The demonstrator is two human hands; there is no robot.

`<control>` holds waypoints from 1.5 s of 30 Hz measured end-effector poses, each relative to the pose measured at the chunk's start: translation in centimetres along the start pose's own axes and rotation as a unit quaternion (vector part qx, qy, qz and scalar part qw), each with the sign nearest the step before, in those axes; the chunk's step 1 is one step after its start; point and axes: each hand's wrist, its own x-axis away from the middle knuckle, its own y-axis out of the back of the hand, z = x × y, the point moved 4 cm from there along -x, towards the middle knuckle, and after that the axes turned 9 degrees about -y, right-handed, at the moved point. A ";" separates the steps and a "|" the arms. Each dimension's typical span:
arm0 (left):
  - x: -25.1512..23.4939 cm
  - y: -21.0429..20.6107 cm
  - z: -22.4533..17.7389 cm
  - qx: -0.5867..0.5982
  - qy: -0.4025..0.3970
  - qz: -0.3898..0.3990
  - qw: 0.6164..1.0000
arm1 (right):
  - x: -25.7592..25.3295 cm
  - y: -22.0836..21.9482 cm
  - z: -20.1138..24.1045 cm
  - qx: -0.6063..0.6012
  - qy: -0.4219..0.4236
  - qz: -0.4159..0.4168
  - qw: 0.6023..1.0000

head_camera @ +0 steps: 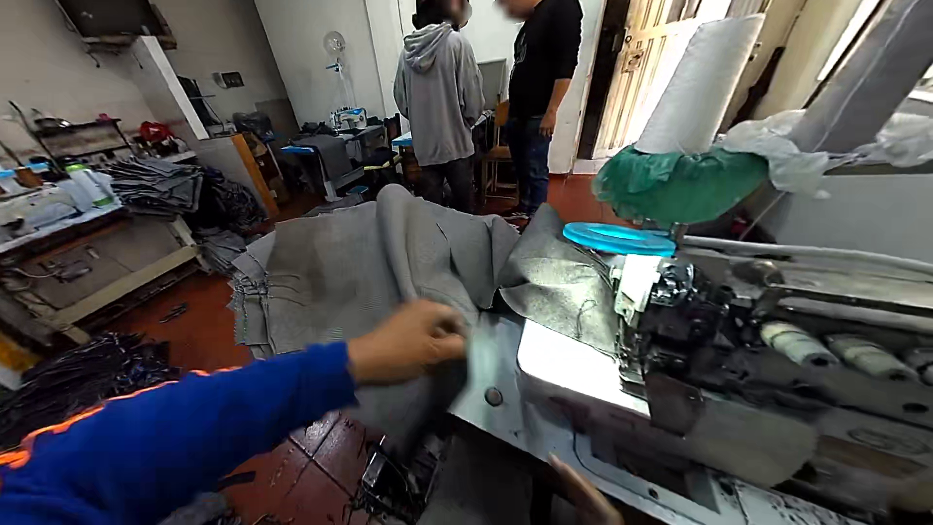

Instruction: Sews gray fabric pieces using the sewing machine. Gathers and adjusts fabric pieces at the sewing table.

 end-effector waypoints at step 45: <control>-4.0 -9.4 -5.1 0.051 -0.442 -0.124 0.887 | -6.0 6.3 6.3 0.092 0.063 -0.228 0.967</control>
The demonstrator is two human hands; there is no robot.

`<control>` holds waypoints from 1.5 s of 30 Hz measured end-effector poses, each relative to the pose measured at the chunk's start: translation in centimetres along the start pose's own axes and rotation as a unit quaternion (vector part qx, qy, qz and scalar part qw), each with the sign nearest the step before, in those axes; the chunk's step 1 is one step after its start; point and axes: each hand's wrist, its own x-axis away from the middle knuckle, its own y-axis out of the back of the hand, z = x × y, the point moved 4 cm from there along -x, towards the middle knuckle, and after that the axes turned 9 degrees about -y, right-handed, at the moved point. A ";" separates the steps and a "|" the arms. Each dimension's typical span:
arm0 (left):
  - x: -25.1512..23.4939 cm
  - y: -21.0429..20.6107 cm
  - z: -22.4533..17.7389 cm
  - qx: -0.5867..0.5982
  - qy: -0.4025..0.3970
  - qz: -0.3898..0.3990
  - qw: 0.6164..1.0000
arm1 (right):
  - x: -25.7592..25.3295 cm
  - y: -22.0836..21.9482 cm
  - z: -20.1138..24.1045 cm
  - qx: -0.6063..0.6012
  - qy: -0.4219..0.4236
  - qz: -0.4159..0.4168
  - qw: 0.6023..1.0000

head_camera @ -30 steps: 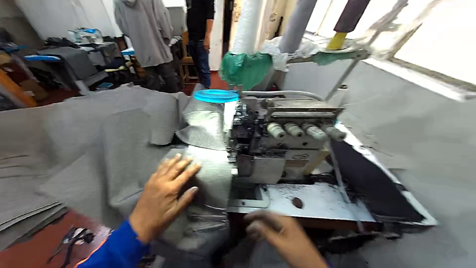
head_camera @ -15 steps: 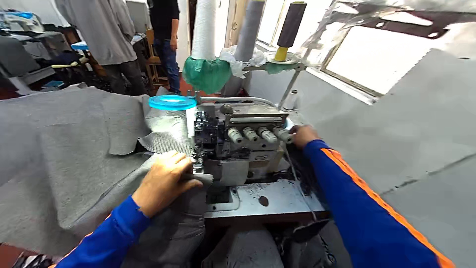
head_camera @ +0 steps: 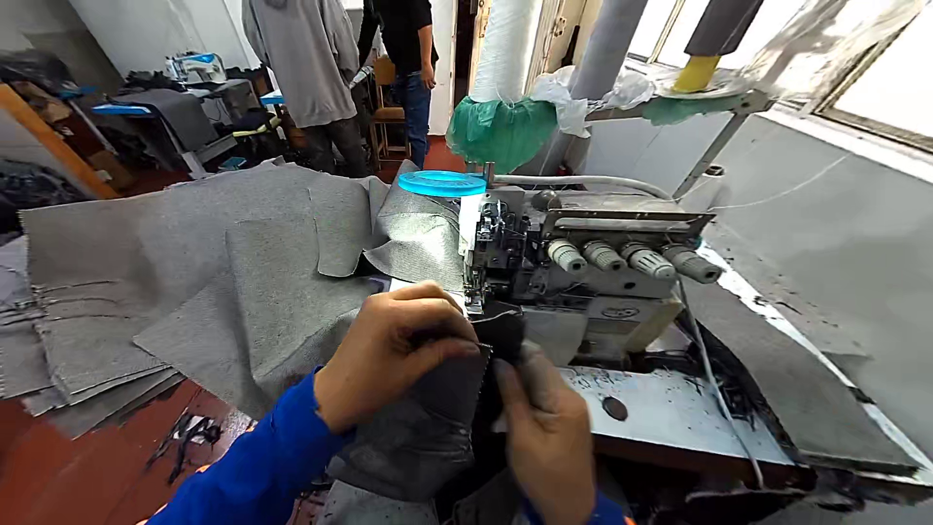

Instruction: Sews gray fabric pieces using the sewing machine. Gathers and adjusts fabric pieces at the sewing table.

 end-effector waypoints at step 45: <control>9.4 -7.7 -1.6 -0.384 -0.091 0.116 0.911 | 2.7 -2.2 -4.7 -0.086 -0.055 0.126 0.987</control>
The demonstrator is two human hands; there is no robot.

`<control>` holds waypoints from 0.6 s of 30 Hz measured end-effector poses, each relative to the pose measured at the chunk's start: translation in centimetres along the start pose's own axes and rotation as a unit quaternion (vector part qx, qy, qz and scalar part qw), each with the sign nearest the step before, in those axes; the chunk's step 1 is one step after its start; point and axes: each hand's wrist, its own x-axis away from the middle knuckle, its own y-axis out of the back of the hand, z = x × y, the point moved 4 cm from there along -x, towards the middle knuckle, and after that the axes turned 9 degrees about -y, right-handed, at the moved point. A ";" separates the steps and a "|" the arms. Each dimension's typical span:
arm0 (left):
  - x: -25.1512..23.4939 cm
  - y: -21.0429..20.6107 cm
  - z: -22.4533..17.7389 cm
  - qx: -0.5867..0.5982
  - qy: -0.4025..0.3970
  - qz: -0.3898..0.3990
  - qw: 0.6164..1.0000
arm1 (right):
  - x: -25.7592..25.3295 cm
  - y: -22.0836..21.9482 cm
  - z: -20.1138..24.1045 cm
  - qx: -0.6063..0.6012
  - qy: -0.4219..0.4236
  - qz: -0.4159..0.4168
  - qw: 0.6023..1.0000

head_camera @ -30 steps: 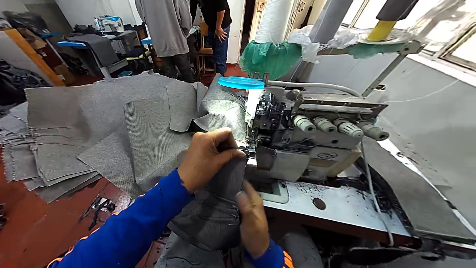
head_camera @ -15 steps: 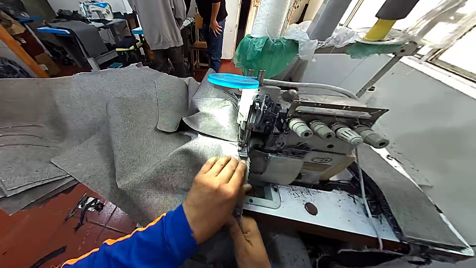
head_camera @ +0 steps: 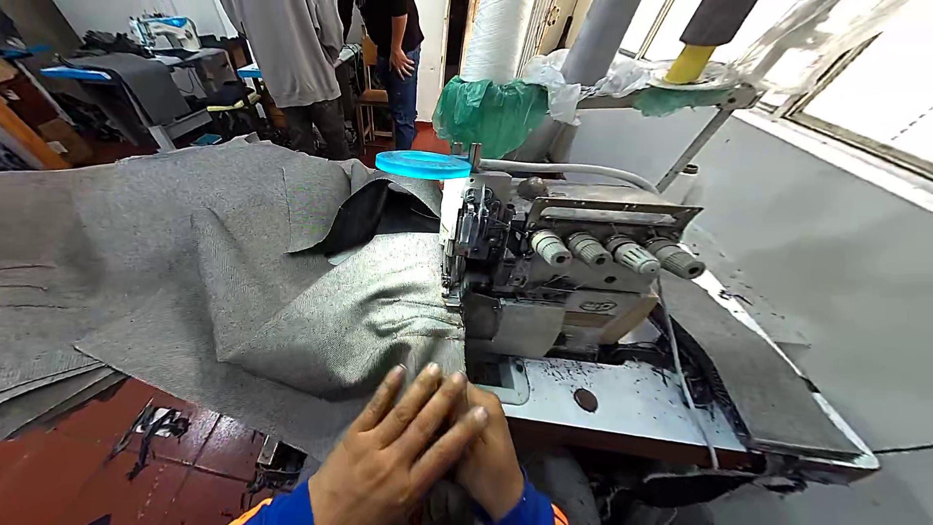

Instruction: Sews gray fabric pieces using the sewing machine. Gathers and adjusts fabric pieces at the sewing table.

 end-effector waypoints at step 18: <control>-4.3 -0.4 10.0 0.072 -0.113 0.013 0.991 | -1.2 -3.0 -0.6 0.103 -0.015 -0.045 0.994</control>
